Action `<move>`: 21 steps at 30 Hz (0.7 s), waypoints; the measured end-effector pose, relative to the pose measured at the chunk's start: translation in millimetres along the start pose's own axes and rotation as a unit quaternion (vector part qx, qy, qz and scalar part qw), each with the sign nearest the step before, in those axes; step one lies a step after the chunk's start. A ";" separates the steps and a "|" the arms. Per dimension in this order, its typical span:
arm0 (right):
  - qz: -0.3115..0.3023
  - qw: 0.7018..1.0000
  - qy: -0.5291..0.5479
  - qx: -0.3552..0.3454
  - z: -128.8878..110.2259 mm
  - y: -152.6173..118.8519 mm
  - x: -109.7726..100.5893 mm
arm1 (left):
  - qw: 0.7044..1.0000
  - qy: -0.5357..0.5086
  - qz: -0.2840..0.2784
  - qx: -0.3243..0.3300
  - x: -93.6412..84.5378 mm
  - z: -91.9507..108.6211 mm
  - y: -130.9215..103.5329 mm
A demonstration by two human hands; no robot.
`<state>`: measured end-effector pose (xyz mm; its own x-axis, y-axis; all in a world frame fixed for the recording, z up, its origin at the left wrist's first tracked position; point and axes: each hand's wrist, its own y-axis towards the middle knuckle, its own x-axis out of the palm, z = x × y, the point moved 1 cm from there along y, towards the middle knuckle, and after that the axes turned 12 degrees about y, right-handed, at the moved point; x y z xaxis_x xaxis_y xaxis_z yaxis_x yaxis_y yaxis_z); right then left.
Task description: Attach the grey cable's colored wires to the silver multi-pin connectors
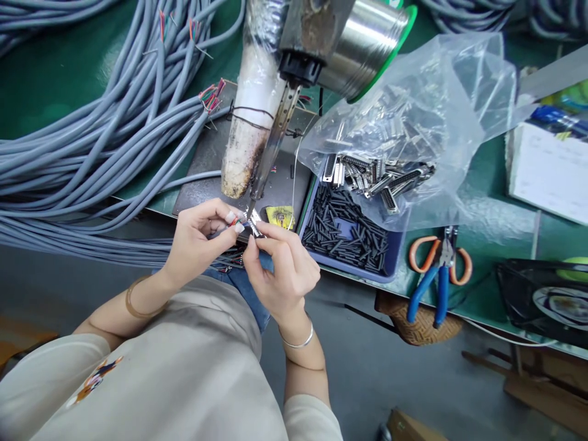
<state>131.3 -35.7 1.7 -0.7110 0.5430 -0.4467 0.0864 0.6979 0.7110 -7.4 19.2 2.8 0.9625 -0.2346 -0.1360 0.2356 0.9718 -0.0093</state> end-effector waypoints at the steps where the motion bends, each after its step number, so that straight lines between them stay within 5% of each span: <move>1: -0.004 1.000 -0.003 -0.002 1.0 -1.4 -0.5 | 1.000 -0.004 -0.006 -0.010 0.1 -1.3 -0.3; 10: -0.002 1.000 0.004 0.002 0.7 -4.4 -3.1 | 0.999 -0.032 -0.015 -0.025 -1.7 -3.1 -3.2; 18: -0.036 0.970 0.137 0.199 -3.7 -6.6 -5.4 | 0.989 -0.135 -0.056 -0.026 -11.3 4.2 -6.9; 21: 0.031 0.977 0.119 0.174 -3.4 -10.8 -14.8 | 0.983 -0.160 -0.071 -0.049 -13.3 4.3 -7.5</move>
<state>138.5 -52.9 2.5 -0.8355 0.4942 -0.2401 0.3371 0.8062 0.4863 -21.4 14.9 8.9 0.9174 -0.3483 0.1923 0.3720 0.9224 -0.1039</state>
